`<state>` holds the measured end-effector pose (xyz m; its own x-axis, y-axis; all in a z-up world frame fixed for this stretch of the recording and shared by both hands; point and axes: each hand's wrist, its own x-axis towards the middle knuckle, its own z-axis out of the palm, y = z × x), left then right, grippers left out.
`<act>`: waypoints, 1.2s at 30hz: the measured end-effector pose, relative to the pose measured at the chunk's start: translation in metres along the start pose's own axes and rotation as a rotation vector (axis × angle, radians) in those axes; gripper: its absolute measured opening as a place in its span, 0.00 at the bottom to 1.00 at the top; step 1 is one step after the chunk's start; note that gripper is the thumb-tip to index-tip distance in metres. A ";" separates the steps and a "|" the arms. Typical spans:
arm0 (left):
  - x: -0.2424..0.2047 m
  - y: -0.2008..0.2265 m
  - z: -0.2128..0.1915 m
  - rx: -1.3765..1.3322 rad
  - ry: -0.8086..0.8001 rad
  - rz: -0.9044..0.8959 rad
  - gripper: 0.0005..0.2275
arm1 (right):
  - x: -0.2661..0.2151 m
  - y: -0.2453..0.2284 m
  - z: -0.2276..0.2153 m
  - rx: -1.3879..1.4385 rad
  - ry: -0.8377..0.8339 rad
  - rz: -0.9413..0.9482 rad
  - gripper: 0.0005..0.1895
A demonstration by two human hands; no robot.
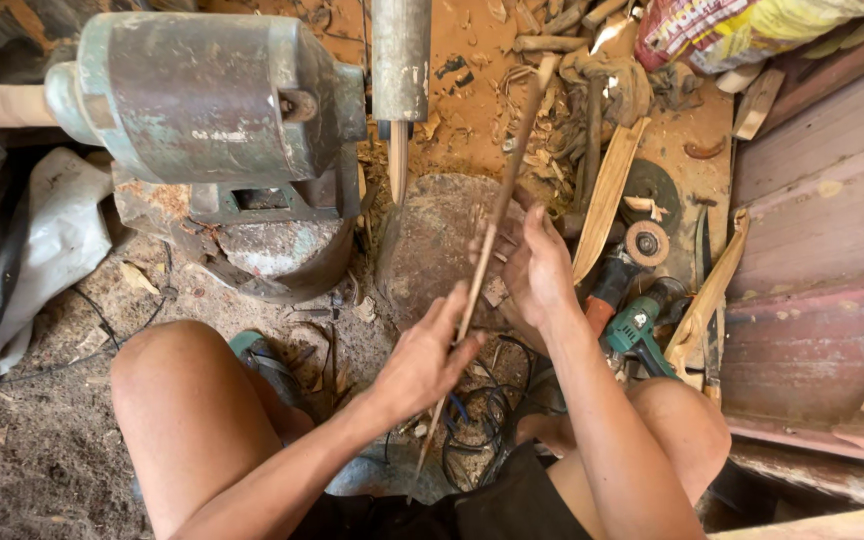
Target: The person uses a handheld electric drill to carve a curved wooden piece, then switches to a belt sander to smooth and shape the same piece. The person holds the wood with both hands and moves it against the rotating belt to refine its edges.
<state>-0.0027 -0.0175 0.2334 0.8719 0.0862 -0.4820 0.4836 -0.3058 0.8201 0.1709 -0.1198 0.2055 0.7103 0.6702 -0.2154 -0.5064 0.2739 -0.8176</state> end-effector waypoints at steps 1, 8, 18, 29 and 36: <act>-0.003 0.006 0.003 0.114 -0.014 0.008 0.28 | 0.001 0.001 0.003 0.078 -0.028 -0.008 0.28; -0.005 0.002 0.012 0.321 0.334 0.331 0.37 | 0.007 0.003 0.006 0.256 0.002 0.096 0.27; 0.022 -0.025 0.019 -0.565 0.121 0.001 0.15 | 0.029 0.024 0.006 -0.126 0.055 -0.124 0.24; 0.038 -0.010 -0.004 -1.045 0.179 0.041 0.12 | 0.086 0.033 0.029 -0.352 0.002 -0.191 0.34; 0.045 -0.009 -0.017 -1.083 0.234 0.005 0.12 | 0.107 0.040 0.036 -0.317 -0.007 -0.185 0.35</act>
<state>0.0334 0.0053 0.2094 0.8116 0.2992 -0.5019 0.1918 0.6749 0.7125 0.2096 -0.0120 0.1693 0.7718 0.6343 -0.0453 -0.1922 0.1647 -0.9675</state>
